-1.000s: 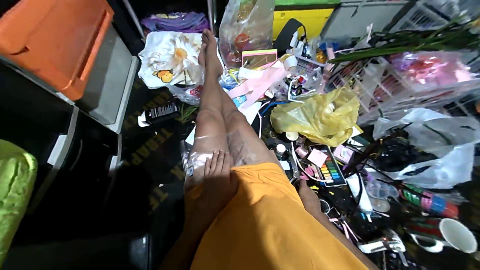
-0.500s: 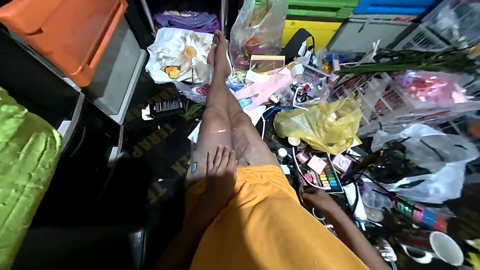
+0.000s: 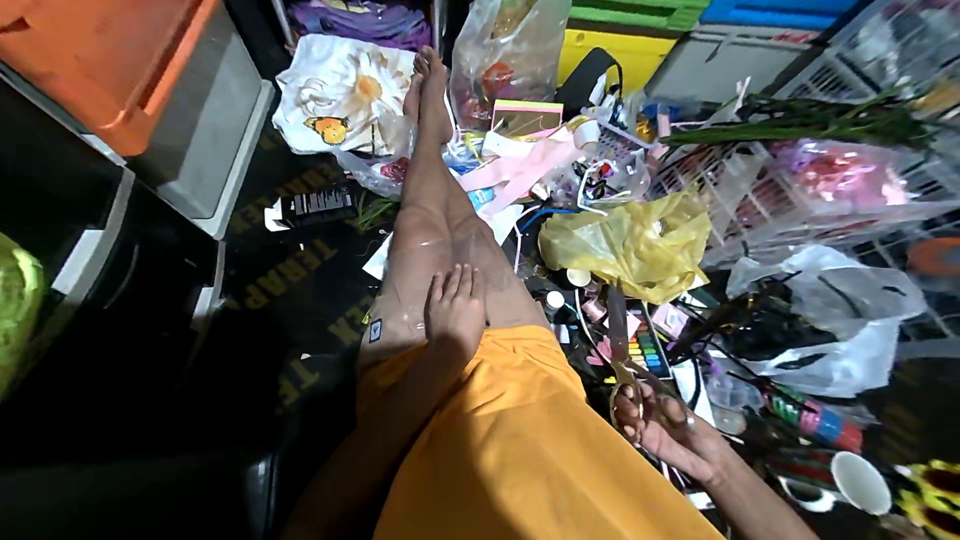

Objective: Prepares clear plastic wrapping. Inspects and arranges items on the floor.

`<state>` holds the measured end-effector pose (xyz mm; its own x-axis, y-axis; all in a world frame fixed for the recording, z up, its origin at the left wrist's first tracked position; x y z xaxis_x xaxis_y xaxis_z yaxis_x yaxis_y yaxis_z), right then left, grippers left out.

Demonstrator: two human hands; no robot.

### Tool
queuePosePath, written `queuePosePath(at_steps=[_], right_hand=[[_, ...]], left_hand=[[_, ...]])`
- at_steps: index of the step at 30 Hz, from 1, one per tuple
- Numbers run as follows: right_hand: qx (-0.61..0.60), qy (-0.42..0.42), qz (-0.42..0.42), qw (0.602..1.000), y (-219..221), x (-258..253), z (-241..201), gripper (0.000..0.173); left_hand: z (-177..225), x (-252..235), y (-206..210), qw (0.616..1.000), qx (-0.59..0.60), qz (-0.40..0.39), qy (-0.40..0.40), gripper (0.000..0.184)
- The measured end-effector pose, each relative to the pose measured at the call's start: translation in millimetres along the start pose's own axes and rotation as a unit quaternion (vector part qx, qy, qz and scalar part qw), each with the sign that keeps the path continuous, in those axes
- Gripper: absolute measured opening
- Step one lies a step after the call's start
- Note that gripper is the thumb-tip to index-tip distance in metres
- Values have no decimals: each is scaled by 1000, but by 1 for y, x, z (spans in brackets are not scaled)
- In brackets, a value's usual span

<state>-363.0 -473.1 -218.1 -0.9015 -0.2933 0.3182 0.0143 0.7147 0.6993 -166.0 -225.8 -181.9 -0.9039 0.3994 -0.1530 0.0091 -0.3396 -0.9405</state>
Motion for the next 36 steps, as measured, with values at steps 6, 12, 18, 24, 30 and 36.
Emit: queuePosePath(at_steps=[6, 12, 18, 24, 30, 36], right_hand=[[16, 68, -129, 989, 41, -7, 9, 63], [15, 84, -111, 990, 39, -11, 15, 60], [9, 83, -112, 990, 40, -18, 14, 61], [-12, 86, -103, 991, 44, -22, 16, 63], [-73, 64, -43, 994, 69, -44, 18, 69], [-43, -21, 70, 996, 81, -49, 22, 68]], left_hand=[[3, 5, 7, 1000, -3, 29, 10, 40], [4, 9, 6, 996, -4, 83, 33, 37], [4, 10, 8, 994, -9, 98, 50, 37], [5, 12, 9, 992, -6, 107, 61, 38], [12, 16, 9, 987, -6, 134, 93, 37], [12, 14, 14, 998, -3, 3, 61, 42]])
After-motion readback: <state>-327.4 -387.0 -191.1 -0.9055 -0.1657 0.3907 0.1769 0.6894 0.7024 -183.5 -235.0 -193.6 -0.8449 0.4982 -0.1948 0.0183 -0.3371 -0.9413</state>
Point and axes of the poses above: each hand's wrist, its own x-axis away from the middle knuckle, its own y-axis out of the palm, z = x × y, the point moved 6 cm from there along -x, towards the middle knuckle, and after that the axes turned 2 degrees about z, right-handed, at the moved point
